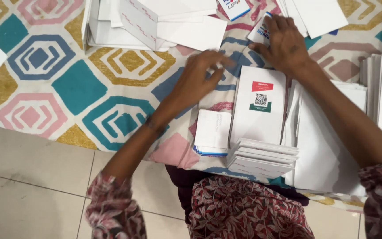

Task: The person sits on a patterned floor and assembles small paper kits by inserting Paytm UPI cards and QR code sheets into white envelopes. They handle the items one at a time, stacking completed envelopes and occasionally adjusting the piles.

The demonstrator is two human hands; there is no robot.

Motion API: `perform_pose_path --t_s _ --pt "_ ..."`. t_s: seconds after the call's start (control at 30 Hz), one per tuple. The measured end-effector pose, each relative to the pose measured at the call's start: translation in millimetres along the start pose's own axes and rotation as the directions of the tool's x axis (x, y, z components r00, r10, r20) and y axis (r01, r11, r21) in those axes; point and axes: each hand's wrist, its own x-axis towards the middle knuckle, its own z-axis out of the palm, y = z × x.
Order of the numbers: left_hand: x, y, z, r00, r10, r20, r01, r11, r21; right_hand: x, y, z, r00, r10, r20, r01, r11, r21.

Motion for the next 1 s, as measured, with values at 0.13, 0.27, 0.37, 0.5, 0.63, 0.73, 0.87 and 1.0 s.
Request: perform_pose_path --t_s 0.13,0.27,0.37,0.5,0.63,0.73,0.87,1.0 --pt "76 -47 51 0.997 -0.080 -0.014 0.076 0.981 -0.180 -7 -6 -19 0.997 -0.073 -0.034 0.074 0.997 0.037" --pt "98 -83 75 0.993 -0.085 -0.081 0.034 0.871 -0.490 3 5 -34 0.984 0.175 0.015 -0.173 0.949 0.262" --pt "91 -100 84 0.993 -0.112 -0.020 0.067 0.712 -0.699 6 9 -34 0.935 0.356 -0.011 -0.268 0.723 0.637" --pt "88 -105 80 0.973 -0.223 0.056 0.165 0.507 -0.846 11 -1 -41 0.936 0.352 0.008 -0.211 0.542 0.813" --pt "88 -103 77 0.966 -0.255 0.046 0.162 0.456 -0.875 9 -19 -50 1.000 -0.017 -0.010 0.019 0.683 0.730" --pt "85 -101 87 0.952 -0.302 -0.058 0.109 0.507 -0.855 13 -18 -50 0.986 -0.166 -0.005 0.136 0.788 0.600" --pt "83 -96 95 0.953 -0.270 -0.139 0.056 0.606 -0.794 42 3 -35 0.993 0.097 0.072 -0.117 0.621 0.775" --pt "82 -90 94 0.959 -0.223 -0.176 -0.001 0.616 -0.787 78 19 3 0.989 0.137 0.046 -0.126 0.656 0.744"
